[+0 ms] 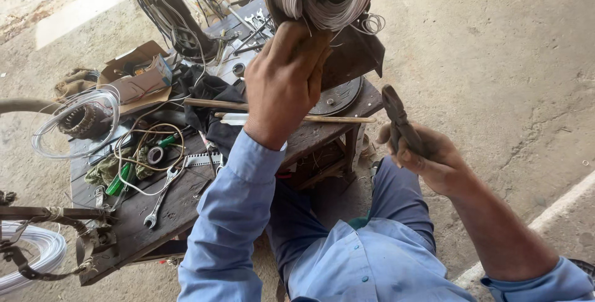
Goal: The person winds a white wire onto a cylindrical spool using a hand-cranked machine. They use pliers and a wooden stick to adjust and secure the wire, then remove the spool and transfer the wound wire to another holder.
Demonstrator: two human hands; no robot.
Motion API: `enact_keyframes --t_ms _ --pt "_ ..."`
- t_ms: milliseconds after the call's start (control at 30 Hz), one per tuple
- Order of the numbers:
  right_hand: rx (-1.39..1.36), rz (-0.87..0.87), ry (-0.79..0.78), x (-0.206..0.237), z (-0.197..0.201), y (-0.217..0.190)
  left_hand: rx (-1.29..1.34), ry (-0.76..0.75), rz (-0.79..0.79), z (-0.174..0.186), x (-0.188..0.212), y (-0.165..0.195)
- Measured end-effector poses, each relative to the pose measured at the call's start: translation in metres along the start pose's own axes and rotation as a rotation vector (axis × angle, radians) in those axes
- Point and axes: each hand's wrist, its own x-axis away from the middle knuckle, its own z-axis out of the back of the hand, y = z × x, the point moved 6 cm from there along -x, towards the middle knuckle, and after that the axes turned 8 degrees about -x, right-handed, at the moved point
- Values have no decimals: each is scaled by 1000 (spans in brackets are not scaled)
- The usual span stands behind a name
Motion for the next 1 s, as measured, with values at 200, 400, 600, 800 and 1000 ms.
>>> enact_keyframes --t_ms 200,400,600,800,1000 --pt "592 356 26 -13 -10 -55 -44 -79 -75 -22 -11 -4" --pt "993 561 77 -28 -17 -119 61 -14 -14 -25 0 3" --pt "1370 577 112 -52 -43 -168 -100 -226 -69 -51 0 17" --pt "2377 782 128 -87 -79 -178 -73 -216 -38 -55 0 28" --pt "2538 755 95 -124 -90 -175 -24 -104 14 -61 8 28"
